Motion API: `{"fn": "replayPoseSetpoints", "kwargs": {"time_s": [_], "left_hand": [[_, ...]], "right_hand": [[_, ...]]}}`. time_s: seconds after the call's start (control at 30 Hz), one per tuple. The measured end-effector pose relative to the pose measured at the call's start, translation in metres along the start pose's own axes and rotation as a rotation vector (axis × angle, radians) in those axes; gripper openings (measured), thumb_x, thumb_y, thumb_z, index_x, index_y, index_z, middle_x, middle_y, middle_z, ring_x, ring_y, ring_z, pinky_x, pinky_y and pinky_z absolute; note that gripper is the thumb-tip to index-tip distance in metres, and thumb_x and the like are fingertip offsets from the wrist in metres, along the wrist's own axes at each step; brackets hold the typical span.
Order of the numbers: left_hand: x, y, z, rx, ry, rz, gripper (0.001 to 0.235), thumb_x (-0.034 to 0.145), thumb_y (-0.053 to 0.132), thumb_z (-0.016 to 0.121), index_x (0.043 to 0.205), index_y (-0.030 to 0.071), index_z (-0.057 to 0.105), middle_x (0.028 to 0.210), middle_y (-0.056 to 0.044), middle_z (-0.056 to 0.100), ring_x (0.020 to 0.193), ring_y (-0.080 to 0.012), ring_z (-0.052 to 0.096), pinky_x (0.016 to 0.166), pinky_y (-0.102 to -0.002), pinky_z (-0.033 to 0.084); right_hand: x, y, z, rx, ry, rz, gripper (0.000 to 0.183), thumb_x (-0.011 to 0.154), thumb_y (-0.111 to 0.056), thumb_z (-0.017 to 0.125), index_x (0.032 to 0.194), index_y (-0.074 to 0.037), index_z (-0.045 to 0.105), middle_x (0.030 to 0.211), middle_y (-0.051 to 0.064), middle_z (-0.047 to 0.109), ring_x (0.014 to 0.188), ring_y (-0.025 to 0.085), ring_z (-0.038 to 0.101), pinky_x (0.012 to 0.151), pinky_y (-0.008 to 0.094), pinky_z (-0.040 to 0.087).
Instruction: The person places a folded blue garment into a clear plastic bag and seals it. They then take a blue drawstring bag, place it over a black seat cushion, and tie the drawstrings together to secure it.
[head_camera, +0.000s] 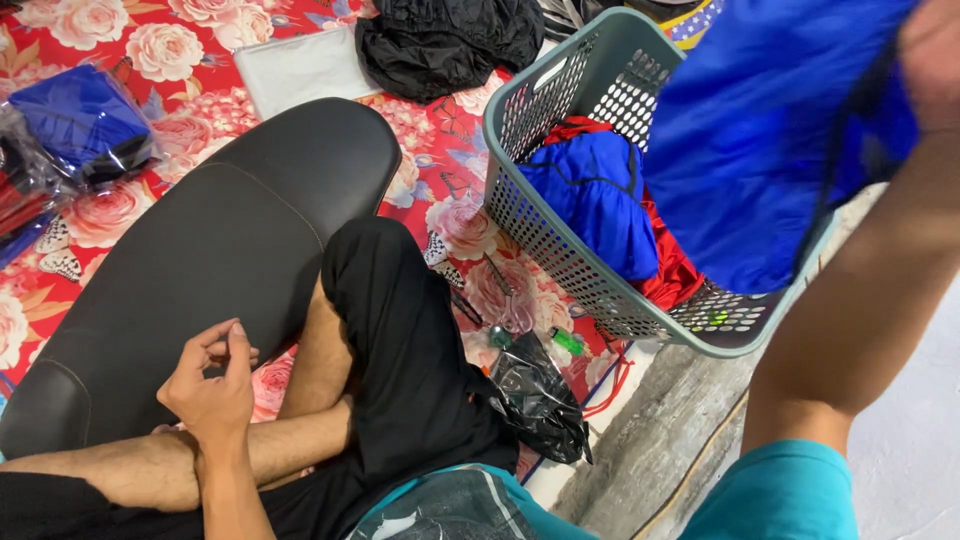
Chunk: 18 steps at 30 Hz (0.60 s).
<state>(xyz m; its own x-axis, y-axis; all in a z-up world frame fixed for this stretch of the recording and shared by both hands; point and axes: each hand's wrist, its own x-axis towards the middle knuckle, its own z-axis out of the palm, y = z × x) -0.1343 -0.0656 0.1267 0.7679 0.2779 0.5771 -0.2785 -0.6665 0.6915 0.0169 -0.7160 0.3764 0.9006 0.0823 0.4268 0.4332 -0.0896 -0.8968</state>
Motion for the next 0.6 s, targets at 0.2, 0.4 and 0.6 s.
{"fn": "replayPoseSetpoints", "kwargs": {"time_s": [0.2, 0.4, 0.6], "left_hand": [[0.006, 0.014, -0.006, -0.201, 0.031, -0.201, 0.008, 0.111, -0.004, 0.068, 0.114, -0.011, 0.071, 0.081, -0.015, 0.068, 0.068, -0.0179, 0.067, 0.072, -0.028, 0.06], [0.018, 0.063, -0.031, -0.304, 0.106, -0.404, 0.009, 0.105, 0.007, 0.068, 0.111, 0.003, 0.073, 0.081, -0.008, 0.071, 0.071, -0.0099, 0.066, 0.075, -0.022, 0.056], [0.043, 0.125, -0.029, -0.331, 0.118, -0.274, 0.076, 0.07, 0.034, 0.089, 0.131, 0.007, 0.053, 0.124, -0.009, 0.062, 0.114, -0.0186, 0.064, 0.086, -0.03, 0.052]], "right_hand": [[0.02, -0.032, 0.078, -0.032, -0.424, -0.132, 0.039, 0.096, -0.045, 0.047, 0.069, -0.027, 0.026, 0.069, -0.01, 0.021, 0.066, 0.012, 0.027, 0.076, 0.041, 0.038], [0.034, -0.098, 0.265, -0.486, -0.263, -0.285, 0.017, 0.12, 0.003, 0.071, 0.131, -0.003, 0.06, 0.13, 0.005, 0.063, 0.122, 0.014, 0.058, 0.11, 0.032, 0.051], [0.043, -0.18, 0.415, -0.76, -0.357, -0.366, 0.018, 0.102, -0.022, 0.068, 0.111, -0.007, 0.073, 0.116, 0.005, 0.077, 0.109, 0.016, 0.067, 0.092, 0.036, 0.048]]}}
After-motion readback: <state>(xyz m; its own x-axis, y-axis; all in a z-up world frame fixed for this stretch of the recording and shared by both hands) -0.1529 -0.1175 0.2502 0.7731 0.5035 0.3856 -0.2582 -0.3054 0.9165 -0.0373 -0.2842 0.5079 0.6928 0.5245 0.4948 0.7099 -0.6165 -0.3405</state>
